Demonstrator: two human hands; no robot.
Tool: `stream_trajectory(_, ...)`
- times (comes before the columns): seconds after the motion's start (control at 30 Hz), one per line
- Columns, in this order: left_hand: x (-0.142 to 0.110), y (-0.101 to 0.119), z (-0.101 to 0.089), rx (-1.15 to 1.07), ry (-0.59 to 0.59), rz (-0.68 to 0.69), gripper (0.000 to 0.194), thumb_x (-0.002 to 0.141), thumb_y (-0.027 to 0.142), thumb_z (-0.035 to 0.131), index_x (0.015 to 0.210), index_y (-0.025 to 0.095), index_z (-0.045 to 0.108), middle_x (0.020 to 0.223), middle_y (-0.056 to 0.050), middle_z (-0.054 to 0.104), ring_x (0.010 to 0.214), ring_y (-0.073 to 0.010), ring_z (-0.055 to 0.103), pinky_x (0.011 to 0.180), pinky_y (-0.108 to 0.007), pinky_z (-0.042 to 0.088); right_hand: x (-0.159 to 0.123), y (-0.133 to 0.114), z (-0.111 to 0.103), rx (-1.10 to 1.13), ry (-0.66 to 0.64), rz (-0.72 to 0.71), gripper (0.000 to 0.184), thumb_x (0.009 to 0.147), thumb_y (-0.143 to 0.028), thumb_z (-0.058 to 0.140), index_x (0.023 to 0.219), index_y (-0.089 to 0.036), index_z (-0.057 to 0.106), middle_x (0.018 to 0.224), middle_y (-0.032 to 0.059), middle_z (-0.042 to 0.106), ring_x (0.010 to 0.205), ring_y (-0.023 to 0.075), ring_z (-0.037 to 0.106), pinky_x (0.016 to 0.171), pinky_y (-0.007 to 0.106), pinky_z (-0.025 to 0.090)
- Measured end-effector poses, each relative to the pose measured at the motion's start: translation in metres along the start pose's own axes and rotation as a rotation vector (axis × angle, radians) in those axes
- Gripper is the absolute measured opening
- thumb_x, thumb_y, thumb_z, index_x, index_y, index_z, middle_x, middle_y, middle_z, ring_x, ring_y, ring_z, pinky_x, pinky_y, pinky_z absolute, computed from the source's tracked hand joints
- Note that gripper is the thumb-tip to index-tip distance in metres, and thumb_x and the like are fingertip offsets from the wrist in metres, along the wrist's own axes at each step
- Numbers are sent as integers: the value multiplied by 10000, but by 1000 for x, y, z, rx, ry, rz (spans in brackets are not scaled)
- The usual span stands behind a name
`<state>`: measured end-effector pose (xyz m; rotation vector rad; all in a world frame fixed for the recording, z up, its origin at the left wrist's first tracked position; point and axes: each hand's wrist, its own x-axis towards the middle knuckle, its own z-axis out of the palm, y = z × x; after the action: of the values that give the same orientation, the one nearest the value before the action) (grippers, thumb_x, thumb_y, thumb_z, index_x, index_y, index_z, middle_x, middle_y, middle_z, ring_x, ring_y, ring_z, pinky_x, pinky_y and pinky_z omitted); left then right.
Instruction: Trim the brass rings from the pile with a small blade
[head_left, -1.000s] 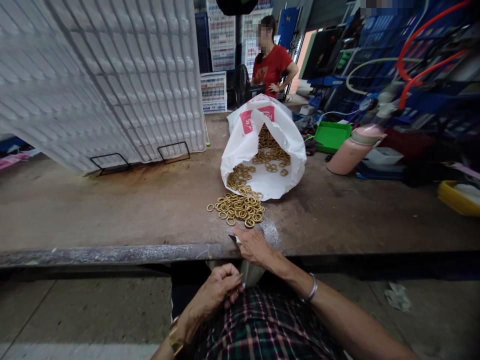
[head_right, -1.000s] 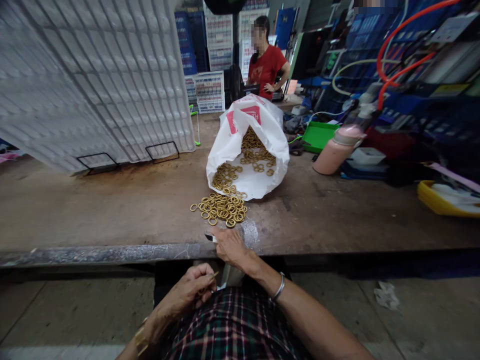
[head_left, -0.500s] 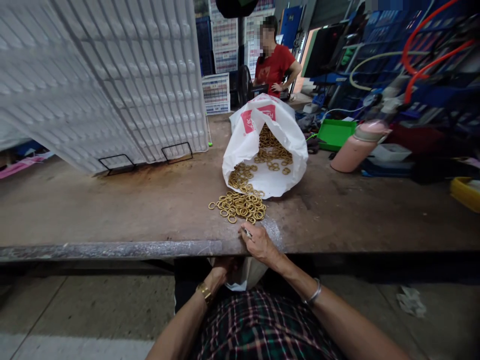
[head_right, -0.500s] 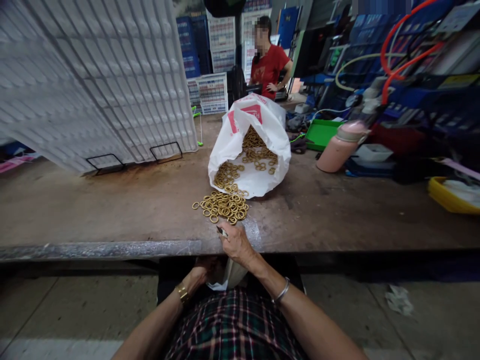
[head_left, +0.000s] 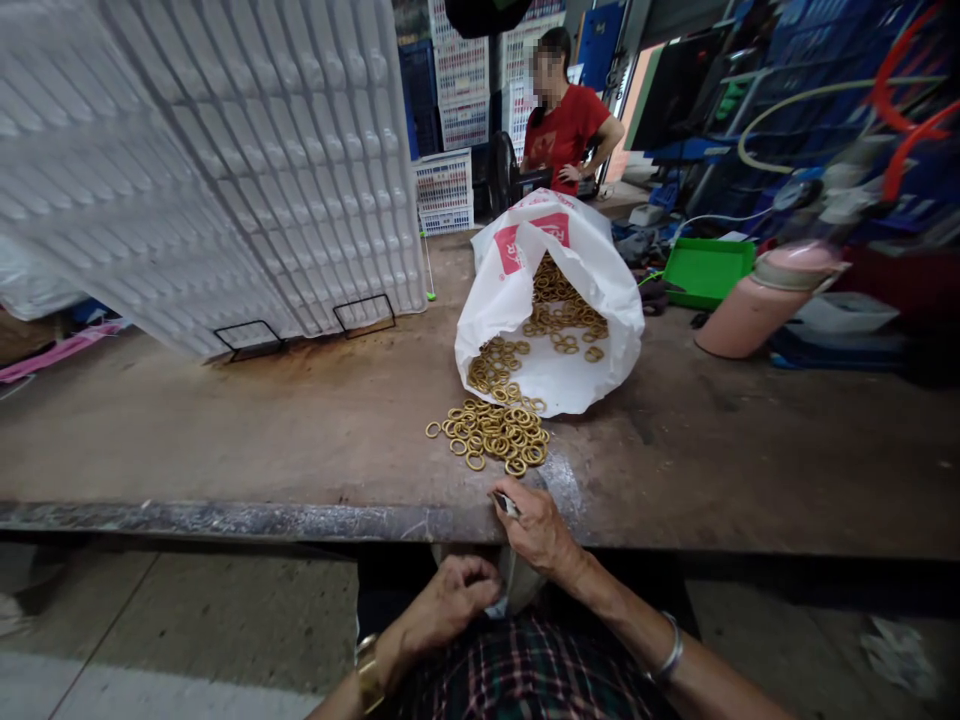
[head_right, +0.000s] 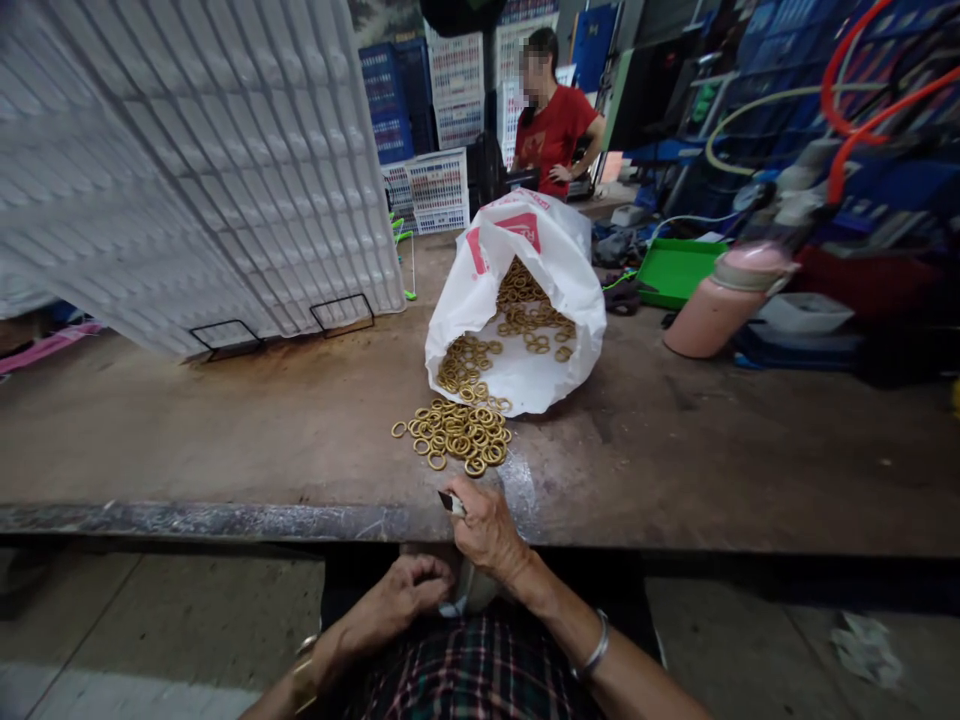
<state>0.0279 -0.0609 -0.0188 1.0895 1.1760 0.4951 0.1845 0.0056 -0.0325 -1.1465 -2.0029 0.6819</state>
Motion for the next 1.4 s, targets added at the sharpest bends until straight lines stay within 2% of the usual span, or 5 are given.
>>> stream_trajectory(0.13,-16,42,-19,13,23,59,210,781,325,495,769,141,596,708,-11,585,607,-114,508,539,-220,381,-1,3,2,14,5,-19,181,742,-115,431,836,-197,562,728,24,613,668,152,574,631,237,403)
stream_trajectory(0.27,20,65,-59,270,594,302,197,800,325,455,704,168,524,618,18,492,594,-115,471,570,-224,381,-2,3,2,18,0,-16,195,735,-112,426,847,-200,560,745,31,619,699,162,579,648,248,407)
stream_trajectory(0.43,82,60,-99,756,856,419,319,797,328,479,1032,116,512,880,-90,567,780,-181,529,715,-303,426,-3,2,2,5,-19,-39,248,683,-77,420,858,-195,549,729,27,605,688,163,562,642,250,402)
stream_trajectory(0.97,88,51,-89,1070,856,308,144,825,296,414,761,188,483,733,-34,535,630,-161,492,582,-276,344,-6,-5,1,-104,-58,-87,194,687,-107,386,791,-182,531,681,32,573,642,159,533,591,239,369)
stream_trajectory(1.4,32,38,-42,498,667,372,126,726,263,506,622,192,492,573,31,483,527,-117,449,527,-233,338,24,-22,9,102,-27,117,282,795,-177,462,1073,-206,503,919,35,628,766,139,569,683,235,418)
